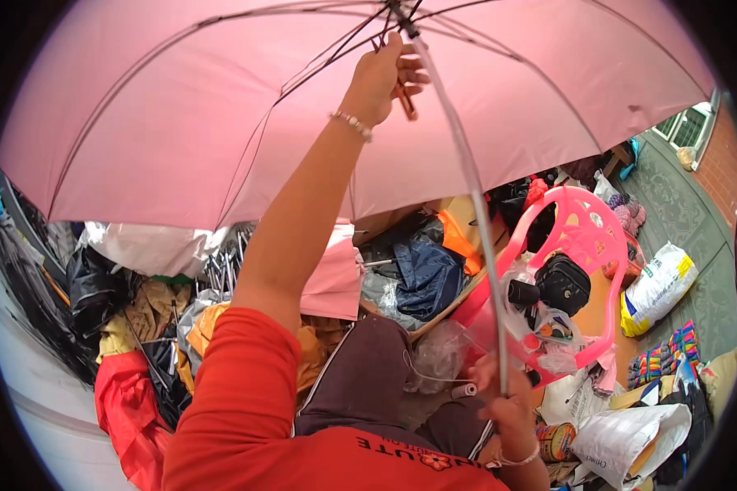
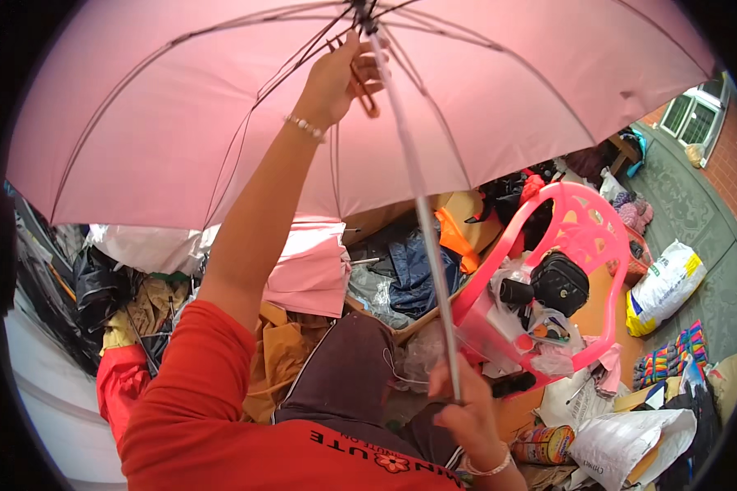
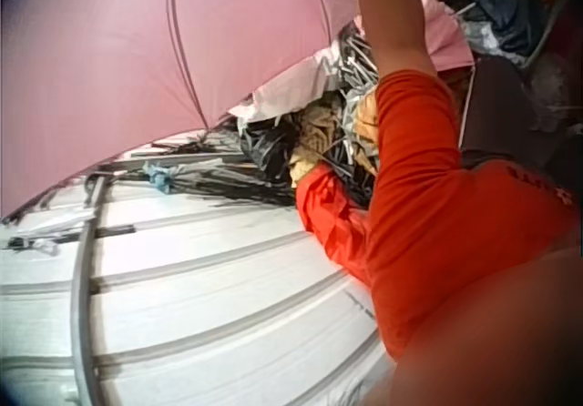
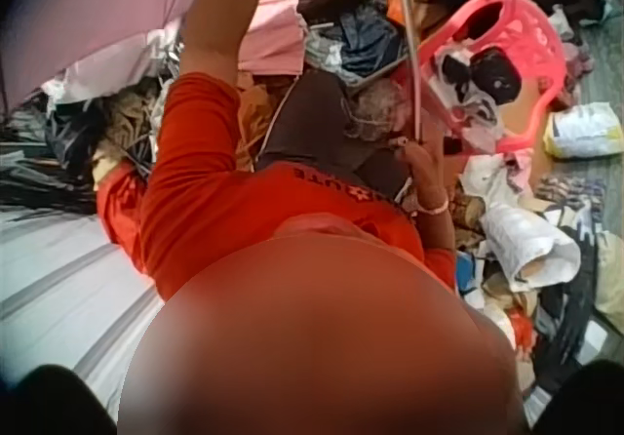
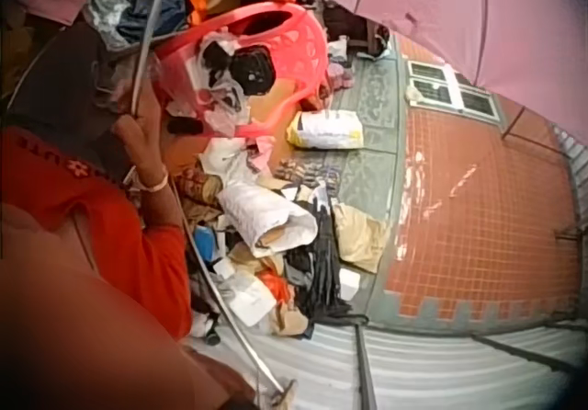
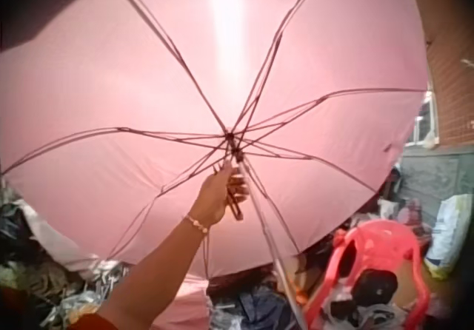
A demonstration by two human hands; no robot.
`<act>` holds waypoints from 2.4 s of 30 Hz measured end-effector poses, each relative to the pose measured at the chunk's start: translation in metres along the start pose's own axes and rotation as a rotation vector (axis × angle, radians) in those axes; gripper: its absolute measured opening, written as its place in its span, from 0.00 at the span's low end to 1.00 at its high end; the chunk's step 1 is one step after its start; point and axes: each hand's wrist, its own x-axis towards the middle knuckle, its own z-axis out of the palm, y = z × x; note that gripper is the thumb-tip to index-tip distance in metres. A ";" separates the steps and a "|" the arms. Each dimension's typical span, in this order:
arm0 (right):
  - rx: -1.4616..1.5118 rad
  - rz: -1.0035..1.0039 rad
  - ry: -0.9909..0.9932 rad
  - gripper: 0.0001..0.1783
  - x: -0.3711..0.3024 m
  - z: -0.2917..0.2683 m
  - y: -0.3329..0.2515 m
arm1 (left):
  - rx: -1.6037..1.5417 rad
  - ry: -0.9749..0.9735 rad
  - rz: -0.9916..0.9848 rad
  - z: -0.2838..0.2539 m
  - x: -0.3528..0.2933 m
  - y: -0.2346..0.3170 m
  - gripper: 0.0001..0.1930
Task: Repairing a pink umbrella by manually sewing fabric to the metal frame and using a glue gun to secure parts.
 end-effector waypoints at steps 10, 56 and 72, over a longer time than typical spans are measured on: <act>0.239 -0.713 0.552 0.42 0.013 -0.137 -0.175 | 1.895 -0.088 0.659 -0.053 -0.083 -0.043 0.17; -0.958 0.559 0.210 0.22 0.018 -0.174 0.444 | 0.972 -1.008 -0.537 0.045 -0.364 -0.492 0.23; -0.689 0.361 0.167 0.14 -0.042 -0.268 0.432 | 1.038 -0.730 -0.387 -0.013 -0.326 -0.509 0.15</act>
